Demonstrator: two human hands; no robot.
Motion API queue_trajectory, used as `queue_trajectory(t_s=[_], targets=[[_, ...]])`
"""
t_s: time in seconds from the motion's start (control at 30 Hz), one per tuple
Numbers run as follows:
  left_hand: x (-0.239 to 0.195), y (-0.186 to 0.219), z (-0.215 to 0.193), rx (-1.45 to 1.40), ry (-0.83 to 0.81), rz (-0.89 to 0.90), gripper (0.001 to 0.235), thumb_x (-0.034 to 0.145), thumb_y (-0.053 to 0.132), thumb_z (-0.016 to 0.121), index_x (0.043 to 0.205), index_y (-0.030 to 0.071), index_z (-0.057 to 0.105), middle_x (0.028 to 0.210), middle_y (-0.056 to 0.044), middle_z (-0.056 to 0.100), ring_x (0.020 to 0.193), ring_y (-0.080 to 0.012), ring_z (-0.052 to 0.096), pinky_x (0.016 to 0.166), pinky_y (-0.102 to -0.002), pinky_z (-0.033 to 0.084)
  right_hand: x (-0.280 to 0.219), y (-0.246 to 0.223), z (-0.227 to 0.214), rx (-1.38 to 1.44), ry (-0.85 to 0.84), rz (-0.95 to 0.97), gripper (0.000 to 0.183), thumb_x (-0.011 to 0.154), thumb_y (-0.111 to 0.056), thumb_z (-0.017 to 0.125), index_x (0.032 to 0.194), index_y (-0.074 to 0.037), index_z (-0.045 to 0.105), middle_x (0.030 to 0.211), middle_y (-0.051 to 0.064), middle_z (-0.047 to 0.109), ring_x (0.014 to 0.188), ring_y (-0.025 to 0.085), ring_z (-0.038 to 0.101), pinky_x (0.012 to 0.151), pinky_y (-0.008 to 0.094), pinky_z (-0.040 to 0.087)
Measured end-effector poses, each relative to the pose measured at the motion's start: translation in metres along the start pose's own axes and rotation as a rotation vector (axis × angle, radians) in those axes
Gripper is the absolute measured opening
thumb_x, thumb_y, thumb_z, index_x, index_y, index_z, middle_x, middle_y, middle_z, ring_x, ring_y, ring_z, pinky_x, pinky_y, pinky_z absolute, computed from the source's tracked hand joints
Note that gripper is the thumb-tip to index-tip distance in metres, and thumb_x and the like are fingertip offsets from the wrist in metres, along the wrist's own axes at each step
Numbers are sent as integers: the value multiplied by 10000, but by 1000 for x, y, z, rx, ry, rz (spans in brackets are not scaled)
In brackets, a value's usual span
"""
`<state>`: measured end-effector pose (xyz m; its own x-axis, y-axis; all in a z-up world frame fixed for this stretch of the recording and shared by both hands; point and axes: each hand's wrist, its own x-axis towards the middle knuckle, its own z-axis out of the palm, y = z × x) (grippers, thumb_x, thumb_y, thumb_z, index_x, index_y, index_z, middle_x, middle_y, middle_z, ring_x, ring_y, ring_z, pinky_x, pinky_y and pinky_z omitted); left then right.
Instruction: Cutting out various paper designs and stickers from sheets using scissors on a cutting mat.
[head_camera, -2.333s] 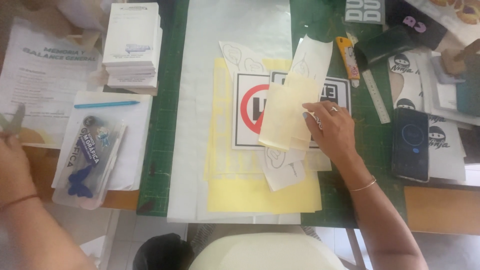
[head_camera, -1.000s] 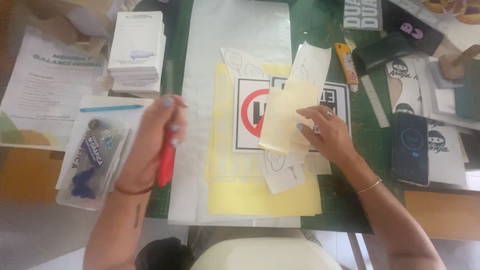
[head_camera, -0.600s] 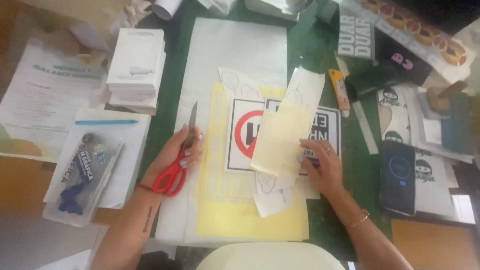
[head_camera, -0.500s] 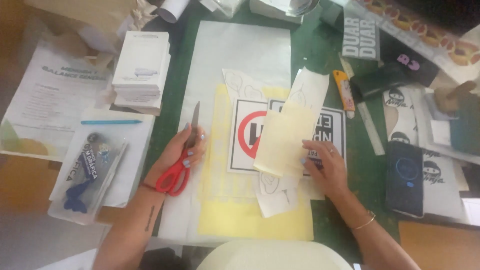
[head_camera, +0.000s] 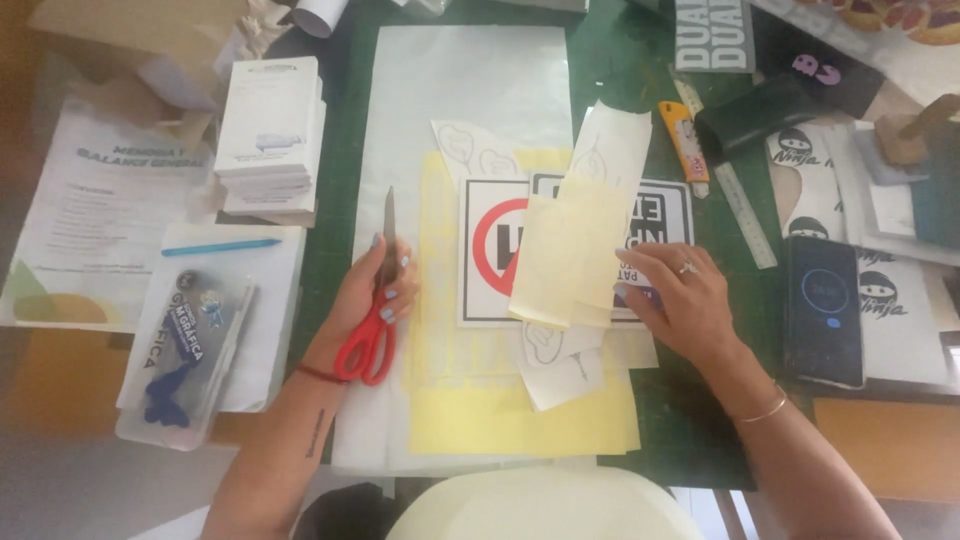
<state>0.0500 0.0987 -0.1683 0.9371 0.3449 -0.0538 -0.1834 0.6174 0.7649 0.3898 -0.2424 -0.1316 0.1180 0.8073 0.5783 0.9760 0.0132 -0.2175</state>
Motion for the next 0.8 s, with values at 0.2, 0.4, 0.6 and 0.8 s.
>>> queue_trajectory(t_s=[0.2,0.4,0.6,0.8], targets=[[4,14,-13,-5,52,46,500,1224,611,397,1113,157,575,634,32,385,393,-122,483,372,-267,466,14,-15,-1,-94,14,-94,285,1067,-327,732,1317,-196,772,1191,26,776,1114,256,794,1040,455,607],[7,14,1,17,33,96,491,1215,612,425,1084,161,571,628,5,389,378,-154,483,358,-302,474,11,-39,-13,-45,25,-104,235,1074,-281,753,1280,-176,800,1157,49,787,1106,284,805,1011,463,616],[-4,25,92,190,316,227,301,1196,461,593,1086,181,588,673,-41,551,486,-212,650,462,-306,517,10,-59,-18,211,-26,-70,151,1055,-201,768,1167,-174,867,1052,35,826,1016,267,818,968,446,632],[14,28,199,295,167,200,247,1165,442,595,1259,215,615,1014,-145,872,1014,-299,891,810,-329,645,42,-90,-29,840,-126,305,259,1085,-62,670,1242,-44,875,1105,161,859,1036,306,822,973,538,648]])
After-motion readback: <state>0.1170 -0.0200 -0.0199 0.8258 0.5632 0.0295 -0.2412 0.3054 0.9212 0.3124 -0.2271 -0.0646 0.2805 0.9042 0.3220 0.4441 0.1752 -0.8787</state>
